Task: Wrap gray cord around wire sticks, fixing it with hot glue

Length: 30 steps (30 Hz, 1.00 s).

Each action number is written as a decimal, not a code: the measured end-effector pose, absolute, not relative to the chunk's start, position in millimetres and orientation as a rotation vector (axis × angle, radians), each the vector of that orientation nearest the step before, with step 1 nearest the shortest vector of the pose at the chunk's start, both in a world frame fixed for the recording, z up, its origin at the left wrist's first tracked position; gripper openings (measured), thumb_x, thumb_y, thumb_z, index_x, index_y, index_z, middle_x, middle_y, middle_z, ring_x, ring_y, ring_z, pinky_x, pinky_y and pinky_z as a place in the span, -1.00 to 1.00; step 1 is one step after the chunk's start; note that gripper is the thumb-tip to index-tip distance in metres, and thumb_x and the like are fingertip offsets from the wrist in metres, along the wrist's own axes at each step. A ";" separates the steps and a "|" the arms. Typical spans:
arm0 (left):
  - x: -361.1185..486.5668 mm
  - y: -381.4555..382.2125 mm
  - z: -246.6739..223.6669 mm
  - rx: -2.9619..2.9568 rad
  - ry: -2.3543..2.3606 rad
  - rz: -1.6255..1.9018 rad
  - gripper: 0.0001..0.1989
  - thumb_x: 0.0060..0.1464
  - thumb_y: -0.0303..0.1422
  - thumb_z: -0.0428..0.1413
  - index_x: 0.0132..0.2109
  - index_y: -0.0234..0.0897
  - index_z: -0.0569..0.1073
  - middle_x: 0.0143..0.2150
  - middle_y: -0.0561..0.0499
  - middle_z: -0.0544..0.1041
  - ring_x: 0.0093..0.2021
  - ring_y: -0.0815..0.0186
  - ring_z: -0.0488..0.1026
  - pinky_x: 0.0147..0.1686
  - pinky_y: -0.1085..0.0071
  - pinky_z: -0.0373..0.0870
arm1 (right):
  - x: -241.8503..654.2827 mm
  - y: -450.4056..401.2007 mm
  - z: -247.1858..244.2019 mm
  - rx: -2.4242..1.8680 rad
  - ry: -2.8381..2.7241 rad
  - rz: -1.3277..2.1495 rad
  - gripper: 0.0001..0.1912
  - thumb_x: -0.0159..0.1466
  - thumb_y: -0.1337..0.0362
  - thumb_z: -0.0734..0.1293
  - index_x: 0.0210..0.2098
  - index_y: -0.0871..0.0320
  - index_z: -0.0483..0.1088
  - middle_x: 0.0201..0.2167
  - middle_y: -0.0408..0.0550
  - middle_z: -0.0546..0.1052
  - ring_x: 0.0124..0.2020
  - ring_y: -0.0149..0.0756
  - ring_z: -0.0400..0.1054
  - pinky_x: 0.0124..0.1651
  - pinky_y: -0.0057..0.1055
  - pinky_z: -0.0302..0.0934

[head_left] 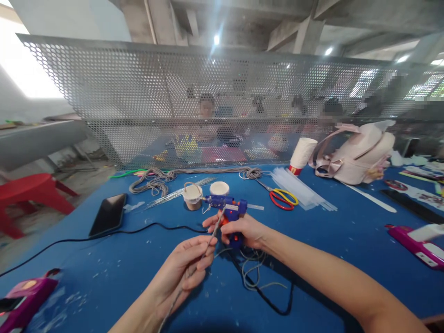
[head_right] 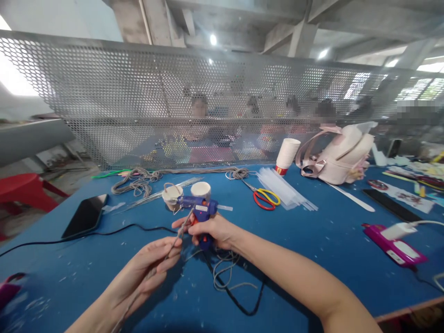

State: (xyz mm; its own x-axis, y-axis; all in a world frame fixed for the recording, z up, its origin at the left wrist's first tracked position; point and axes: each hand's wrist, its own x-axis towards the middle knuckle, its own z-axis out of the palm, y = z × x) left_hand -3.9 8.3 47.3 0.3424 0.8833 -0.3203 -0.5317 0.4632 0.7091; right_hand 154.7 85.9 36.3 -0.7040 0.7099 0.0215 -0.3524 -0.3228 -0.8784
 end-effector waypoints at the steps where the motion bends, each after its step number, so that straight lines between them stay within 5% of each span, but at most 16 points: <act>1: -3.9 8.7 46.6 0.540 0.762 0.989 -0.81 -0.16 -0.42 0.29 -0.34 -0.46 0.55 -0.60 0.12 0.23 -0.69 0.63 -0.05 -0.87 0.76 -0.08 | 154.4 82.7 34.8 -0.498 -1.223 2.083 -0.75 -0.11 0.35 0.43 -0.47 0.20 0.29 -0.30 -0.04 0.53 -0.37 -0.36 0.39 -0.53 -0.56 0.19; 12: -5.2 9.9 46.3 0.514 0.772 0.987 -0.78 -0.18 -0.43 0.30 -0.32 -0.48 0.56 -0.56 0.09 0.29 -0.68 0.63 -0.03 -0.88 0.76 -0.08 | 150.5 83.1 29.8 -0.581 -1.209 1.927 -0.75 -0.10 0.33 0.47 -0.51 0.21 0.31 -0.58 -0.22 0.44 -0.57 -0.49 0.32 -0.48 -0.56 0.16; 23: -6.9 11.7 42.4 0.565 0.830 0.803 -0.82 -0.16 -0.45 0.27 -0.33 -0.46 0.56 -0.55 0.05 0.31 -0.68 0.62 0.04 -0.85 0.72 -0.19 | 165.6 130.3 66.3 -0.530 -1.680 1.888 -0.75 -0.12 0.44 0.41 -0.46 0.18 0.29 -0.50 -0.22 0.45 -0.48 -0.49 0.30 -0.35 -0.49 0.18; 30: -5.0 12.3 40.8 0.613 1.015 0.976 -0.83 -0.08 -0.41 0.22 -0.28 -0.39 0.52 -0.60 0.10 0.30 -0.70 0.58 0.08 -0.82 0.67 -0.08 | 188.3 122.3 86.9 -0.504 -2.216 1.357 -0.87 0.09 0.38 0.35 -0.33 0.20 0.37 -0.36 -0.11 0.45 -0.35 -0.40 0.30 -0.26 -0.41 0.22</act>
State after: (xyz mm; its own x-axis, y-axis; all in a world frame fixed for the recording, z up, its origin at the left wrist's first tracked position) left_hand -5.0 12.3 40.8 0.1886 0.8898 -0.4156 -0.3803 0.4564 0.8044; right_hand 188.3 122.3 86.9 -0.8122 0.5430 0.2135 0.0567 0.4376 -0.8974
